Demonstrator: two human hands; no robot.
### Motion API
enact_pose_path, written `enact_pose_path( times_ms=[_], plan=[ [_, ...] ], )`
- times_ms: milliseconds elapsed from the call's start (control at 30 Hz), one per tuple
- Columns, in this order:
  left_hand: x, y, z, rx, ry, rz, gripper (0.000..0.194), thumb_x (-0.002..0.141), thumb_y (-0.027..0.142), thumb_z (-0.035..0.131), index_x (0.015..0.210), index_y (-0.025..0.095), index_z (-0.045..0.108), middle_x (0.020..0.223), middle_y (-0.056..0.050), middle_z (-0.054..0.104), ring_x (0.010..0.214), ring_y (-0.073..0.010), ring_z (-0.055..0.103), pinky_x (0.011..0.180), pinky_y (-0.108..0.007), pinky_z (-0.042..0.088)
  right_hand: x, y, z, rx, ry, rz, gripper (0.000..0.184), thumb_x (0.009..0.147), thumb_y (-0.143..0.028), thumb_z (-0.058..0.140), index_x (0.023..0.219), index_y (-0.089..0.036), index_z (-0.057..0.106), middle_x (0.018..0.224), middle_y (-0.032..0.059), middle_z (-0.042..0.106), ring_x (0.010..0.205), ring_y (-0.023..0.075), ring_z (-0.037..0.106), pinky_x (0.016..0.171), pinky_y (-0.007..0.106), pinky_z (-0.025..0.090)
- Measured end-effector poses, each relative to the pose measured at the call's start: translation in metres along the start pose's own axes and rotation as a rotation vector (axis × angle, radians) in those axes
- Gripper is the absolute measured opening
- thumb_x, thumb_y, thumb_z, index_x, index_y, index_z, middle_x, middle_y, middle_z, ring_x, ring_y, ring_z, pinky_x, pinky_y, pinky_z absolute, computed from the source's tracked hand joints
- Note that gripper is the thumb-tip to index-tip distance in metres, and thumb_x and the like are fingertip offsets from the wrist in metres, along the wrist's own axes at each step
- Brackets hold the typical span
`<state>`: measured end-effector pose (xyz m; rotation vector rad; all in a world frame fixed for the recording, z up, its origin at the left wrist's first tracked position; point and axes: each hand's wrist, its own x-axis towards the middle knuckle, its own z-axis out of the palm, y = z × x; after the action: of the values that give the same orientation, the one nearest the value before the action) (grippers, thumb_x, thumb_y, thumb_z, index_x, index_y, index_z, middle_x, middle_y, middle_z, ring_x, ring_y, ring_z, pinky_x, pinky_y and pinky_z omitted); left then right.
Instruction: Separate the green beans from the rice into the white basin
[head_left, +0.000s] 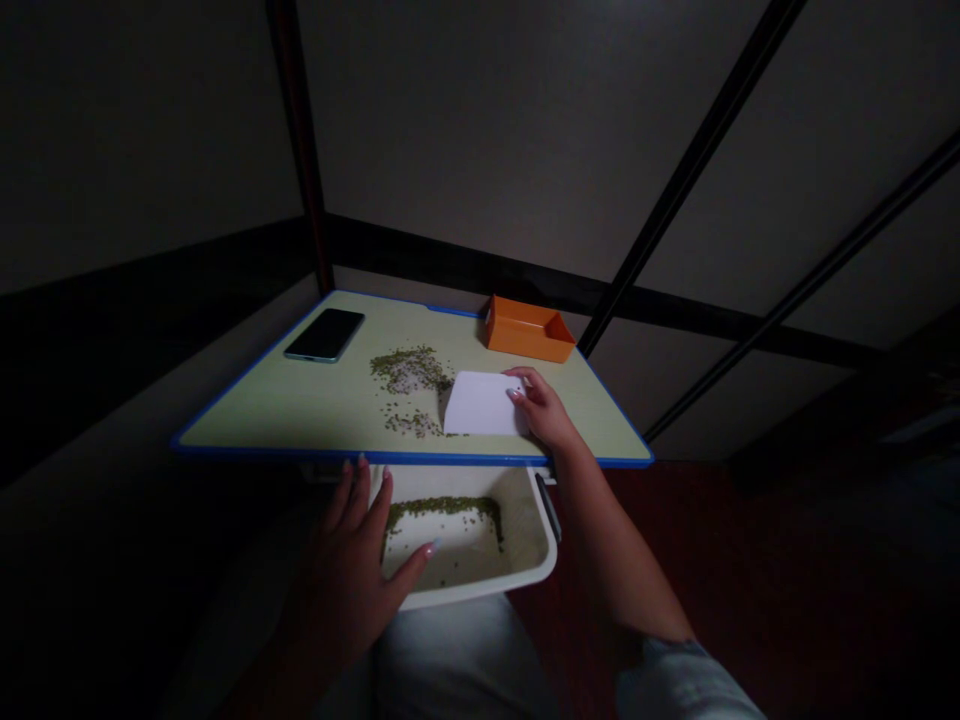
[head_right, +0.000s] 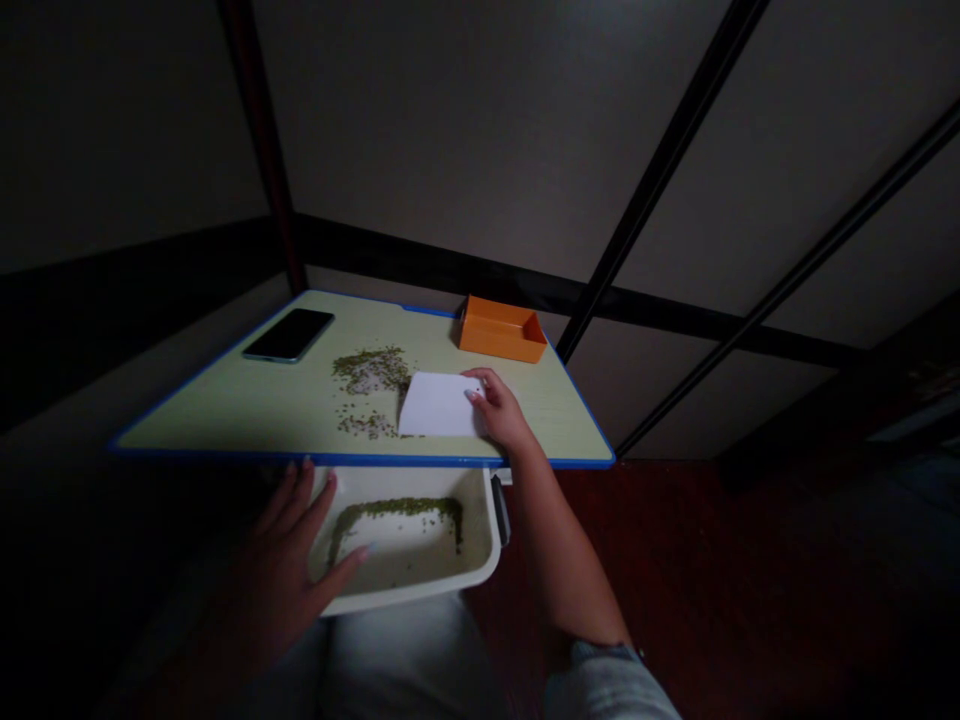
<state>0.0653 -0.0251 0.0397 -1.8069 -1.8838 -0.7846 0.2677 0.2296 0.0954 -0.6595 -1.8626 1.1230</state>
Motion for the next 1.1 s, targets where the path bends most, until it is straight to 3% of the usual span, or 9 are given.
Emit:
enact_pose_path(
  times_ms=[267,767,1000,1100],
  plan=[
    [-0.001,-0.001,0.002,-0.002,0.009,-0.001,0.075,0.088,0.061,0.042,0.14,0.007,0.041,0.149,-0.031,0.042,0.143,-0.0416,0.035,0.101,-0.054,0.05,-0.003,-0.003,0.002,0.047,0.024,0.001,0.027,0.081,-0.03,0.064,0.108,-0.025,0.06,0.091,0.0003,0.059,0.074,0.0145,0.053,0.063,0.024,0.041],
    [0.0,-0.001,0.001,0.005,-0.005,0.009,0.075,0.088,0.06,0.043,0.139,0.005,0.044,0.15,-0.03,0.042,0.143,-0.0419,0.034,0.102,-0.053,0.05,-0.015,-0.002,0.003,0.047,0.026,-0.032,0.029,0.076,-0.032,0.073,0.103,-0.025,0.065,0.104,0.0025,0.066,0.095,0.019,0.059,0.085,0.032,0.046],
    [0.001,-0.002,0.002,0.001,-0.013,0.005,0.074,0.086,0.058,0.047,0.138,0.004,0.045,0.149,-0.03,0.042,0.144,-0.0422,0.034,0.103,-0.054,0.049,-0.018,0.001,0.002,0.051,0.013,-0.026,0.029,0.077,-0.031,0.073,0.103,-0.025,0.065,0.1,0.002,0.067,0.09,0.0176,0.059,0.08,0.031,0.046],
    [0.001,-0.001,0.001,0.0,-0.019,0.0,0.074,0.086,0.057,0.048,0.138,0.004,0.045,0.15,-0.03,0.041,0.143,-0.0422,0.034,0.103,-0.054,0.049,-0.018,-0.001,0.002,0.048,0.002,-0.024,0.029,0.077,-0.032,0.072,0.104,-0.025,0.065,0.102,0.0024,0.067,0.093,0.0186,0.06,0.084,0.032,0.047]
  ],
)
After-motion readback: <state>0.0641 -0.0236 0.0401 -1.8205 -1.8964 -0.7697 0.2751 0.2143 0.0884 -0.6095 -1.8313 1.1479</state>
